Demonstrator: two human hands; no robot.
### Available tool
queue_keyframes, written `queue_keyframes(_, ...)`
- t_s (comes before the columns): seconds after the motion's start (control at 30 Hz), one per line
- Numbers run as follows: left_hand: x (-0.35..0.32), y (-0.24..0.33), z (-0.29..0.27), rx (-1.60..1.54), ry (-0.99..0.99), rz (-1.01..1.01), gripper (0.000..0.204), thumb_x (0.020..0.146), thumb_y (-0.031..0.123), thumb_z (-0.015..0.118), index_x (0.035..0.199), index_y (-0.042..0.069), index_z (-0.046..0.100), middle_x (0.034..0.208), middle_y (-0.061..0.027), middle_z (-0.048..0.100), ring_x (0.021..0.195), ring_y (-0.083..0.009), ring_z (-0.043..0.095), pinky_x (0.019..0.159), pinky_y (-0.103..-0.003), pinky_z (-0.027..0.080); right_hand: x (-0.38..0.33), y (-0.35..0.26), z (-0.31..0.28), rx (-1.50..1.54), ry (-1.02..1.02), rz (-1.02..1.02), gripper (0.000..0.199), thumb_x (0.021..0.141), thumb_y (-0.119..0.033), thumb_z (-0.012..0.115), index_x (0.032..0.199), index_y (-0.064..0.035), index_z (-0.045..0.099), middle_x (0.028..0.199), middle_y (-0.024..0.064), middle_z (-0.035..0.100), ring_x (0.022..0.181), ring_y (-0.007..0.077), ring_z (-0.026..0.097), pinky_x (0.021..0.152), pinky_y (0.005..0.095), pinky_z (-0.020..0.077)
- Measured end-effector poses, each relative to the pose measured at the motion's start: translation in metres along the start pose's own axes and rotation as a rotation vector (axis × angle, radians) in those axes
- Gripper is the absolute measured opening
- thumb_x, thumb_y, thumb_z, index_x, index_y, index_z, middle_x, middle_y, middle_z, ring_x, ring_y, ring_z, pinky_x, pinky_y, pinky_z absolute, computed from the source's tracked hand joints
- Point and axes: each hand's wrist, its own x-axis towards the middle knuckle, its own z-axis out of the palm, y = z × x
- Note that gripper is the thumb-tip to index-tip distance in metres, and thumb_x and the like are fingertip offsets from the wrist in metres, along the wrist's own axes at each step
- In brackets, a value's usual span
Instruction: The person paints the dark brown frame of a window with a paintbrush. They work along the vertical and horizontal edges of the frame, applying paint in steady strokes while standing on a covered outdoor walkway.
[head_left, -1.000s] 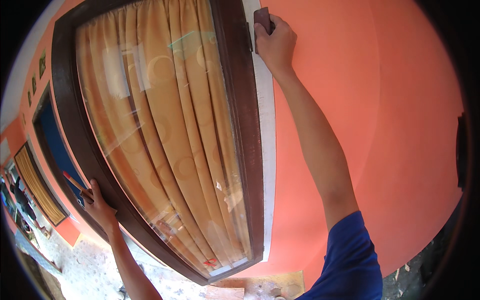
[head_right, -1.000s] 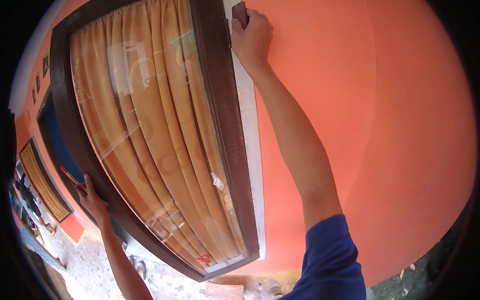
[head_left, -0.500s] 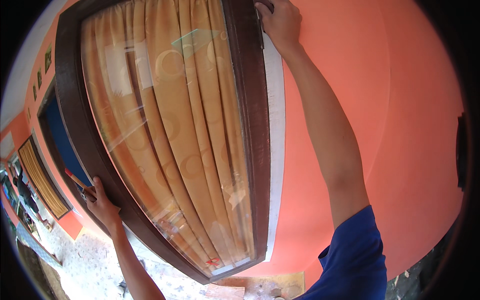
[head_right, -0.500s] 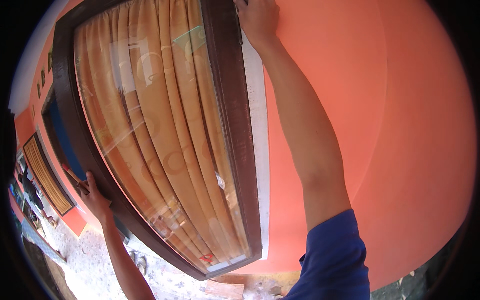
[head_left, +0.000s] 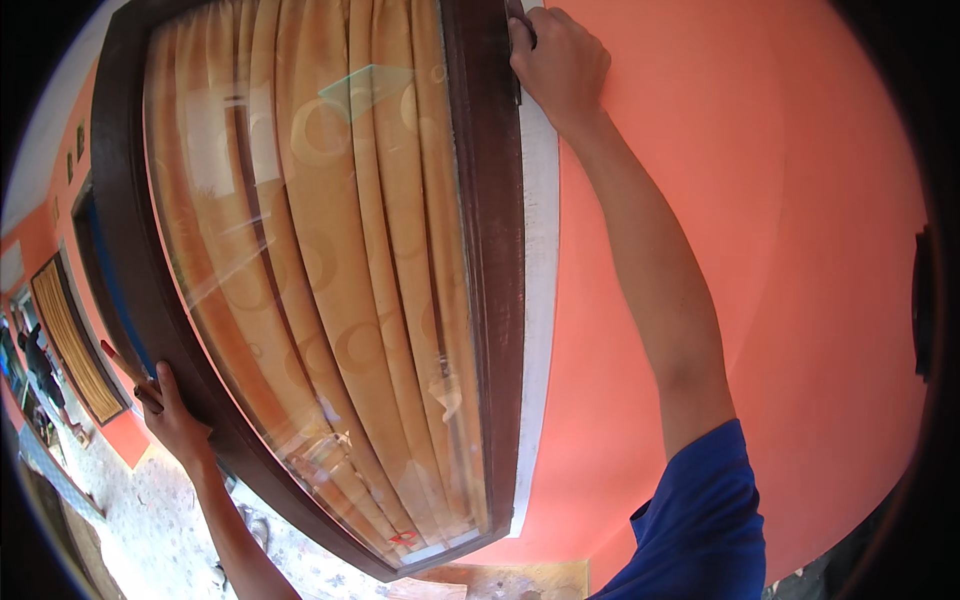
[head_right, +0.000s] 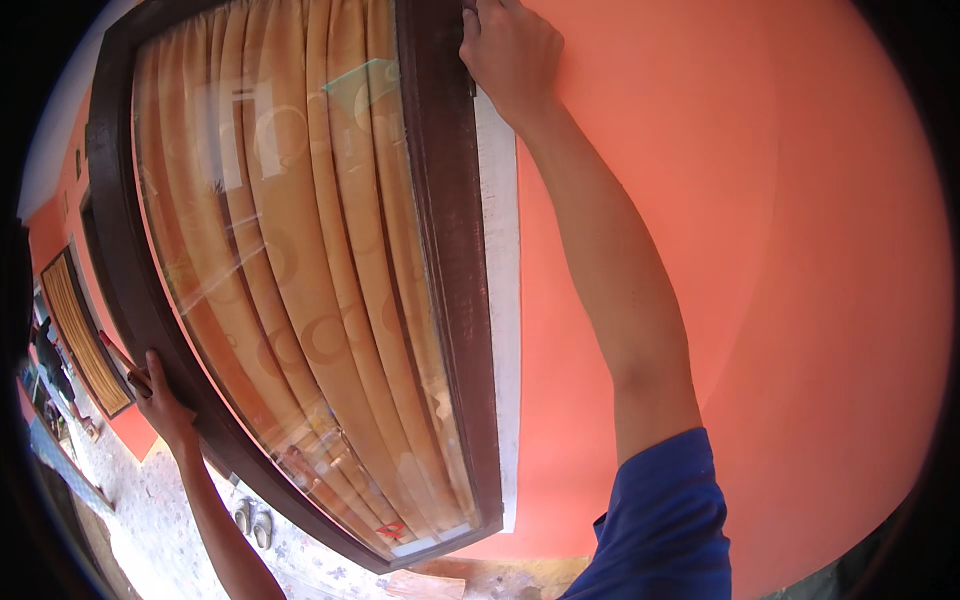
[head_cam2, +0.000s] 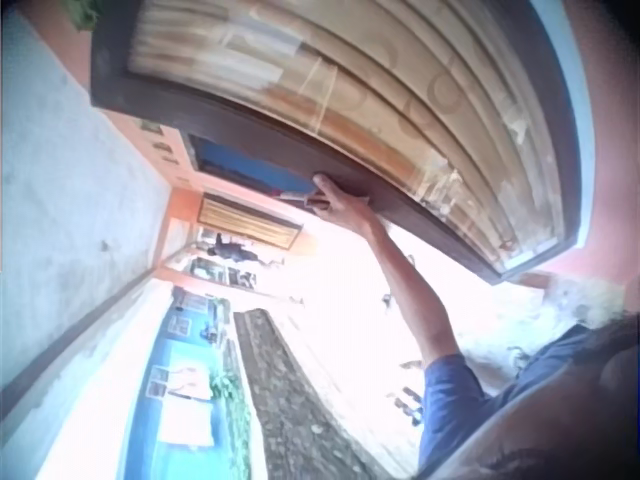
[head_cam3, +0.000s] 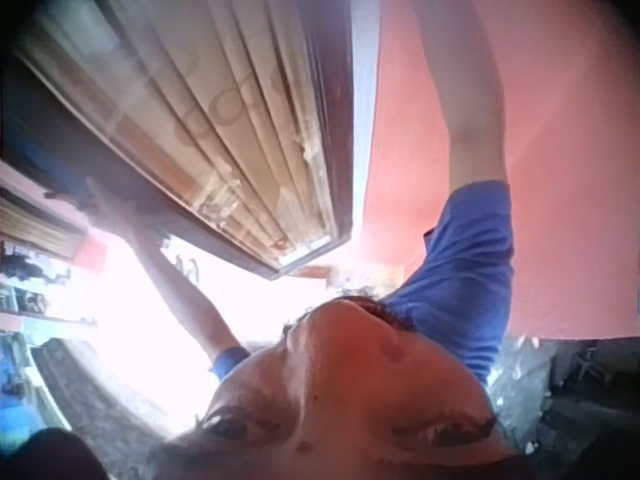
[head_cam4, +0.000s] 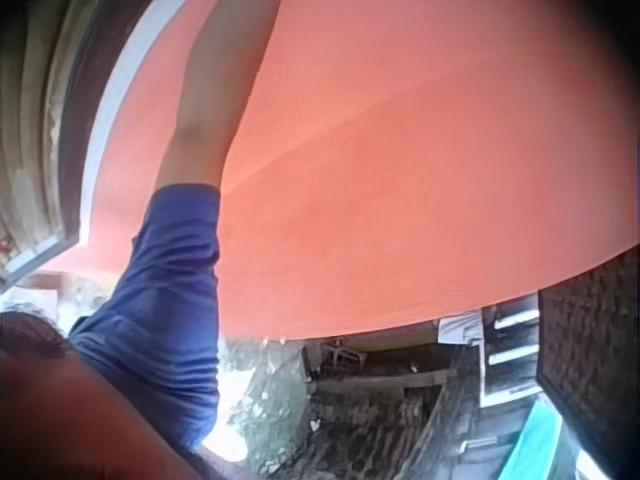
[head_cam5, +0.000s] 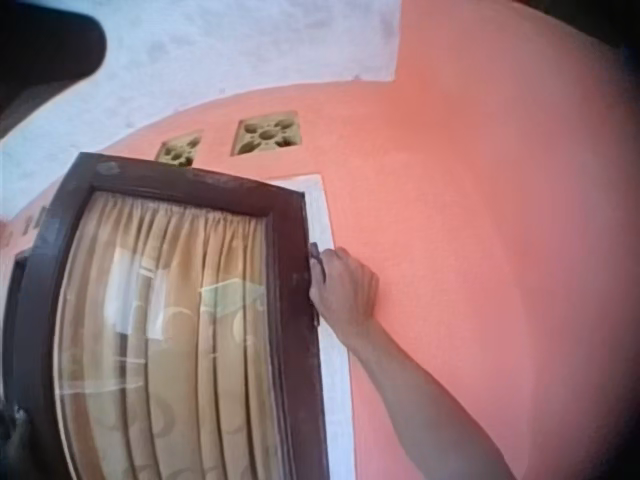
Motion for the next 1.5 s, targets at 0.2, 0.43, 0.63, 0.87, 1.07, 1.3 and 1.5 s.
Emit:
queue_keyframes(0.2,0.000,-0.005,-0.018,0.007,-0.024,-0.017,0.034,0.096,0.035,0.067,0.084,0.006,0.054,0.074,0.0044,0.038,0.070,-0.0081,0.035,0.065,-0.025,0.031,0.063,0.010,0.034,-0.001,0.089,-0.091,0.019,0.086,-0.021,0.069,0.080,-0.0033,0.067,0.084,0.0168,0.066,0.081,0.0351,0.064,0.072,0.0483,0.0475)
queue_keyframes(0.43,-0.016,0.015,-0.015,0.060,0.098,-0.022,0.037,0.095,0.038,0.067,0.085,0.005,0.056,0.074,0.0030,0.039,0.071,-0.0100,0.035,0.067,-0.028,0.032,0.075,0.017,0.061,-0.018,0.172,-0.083,0.021,0.088,-0.026,0.067,0.084,-0.0056,0.070,0.089,0.0153,0.067,0.082,0.0355,0.064,0.076,0.0491,0.0466)
queue_keyframes(0.63,-0.010,0.003,-0.023,0.116,0.079,0.027,0.037,0.095,0.038,0.067,0.085,0.005,0.056,0.076,0.0021,0.042,0.073,-0.0105,0.038,0.069,-0.027,0.033,0.017,0.016,0.024,-0.123,0.229,-0.232,0.023,0.092,-0.027,0.062,0.096,-0.0089,0.075,0.075,0.0071,0.063,0.068,0.0261,0.063,0.073,0.0398,0.0433)
queue_keyframes(0.87,-0.004,-0.016,-0.015,0.007,0.055,-0.059,0.037,0.096,0.039,0.066,0.088,0.004,0.056,0.078,0.0013,0.045,0.076,-0.0108,0.040,0.071,-0.027,0.035,0.053,0.011,0.011,0.006,-0.086,-0.056,0.029,0.093,-0.032,0.063,0.107,-0.0098,0.075,0.083,0.0076,0.064,0.077,0.0267,0.063,0.069,0.0420,0.0476)
queue_keyframes(1.07,-0.006,-0.021,0.005,-0.082,0.036,-0.048,0.037,0.095,0.039,0.066,0.090,0.004,0.057,0.079,0.0002,0.045,0.076,-0.0119,0.040,0.072,-0.028,0.035,0.069,0.020,0.019,0.037,0.173,-0.108,0.028,0.093,-0.031,0.063,0.109,-0.0104,0.075,0.083,0.0083,0.063,0.076,0.0278,0.063,0.067,0.0420,0.0495)
queue_keyframes(1.3,-0.001,-0.030,0.001,-0.019,0.064,-0.051,0.037,0.094,0.038,0.068,0.085,0.005,0.054,0.075,0.0021,0.038,0.071,-0.0109,0.035,0.066,-0.028,0.029,0.036,0.007,-0.006,0.107,-0.066,0.131,0.028,0.090,-0.031,0.066,0.108,-0.0125,0.076,0.092,0.0098,0.064,0.088,0.0280,0.066,0.072,0.0434,0.0523)
queue_keyframes(1.5,0.002,-0.030,0.005,0.001,0.019,-0.062,0.039,0.095,0.040,0.066,0.085,0.005,0.052,0.076,0.0020,0.035,0.072,-0.0110,0.034,0.066,-0.028,0.031,0.099,0.014,0.023,0.017,0.092,0.056,0.027,0.090,-0.032,0.066,0.110,-0.0154,0.076,0.095,0.0111,0.066,0.086,0.0290,0.066,0.072,0.0451,0.0511)
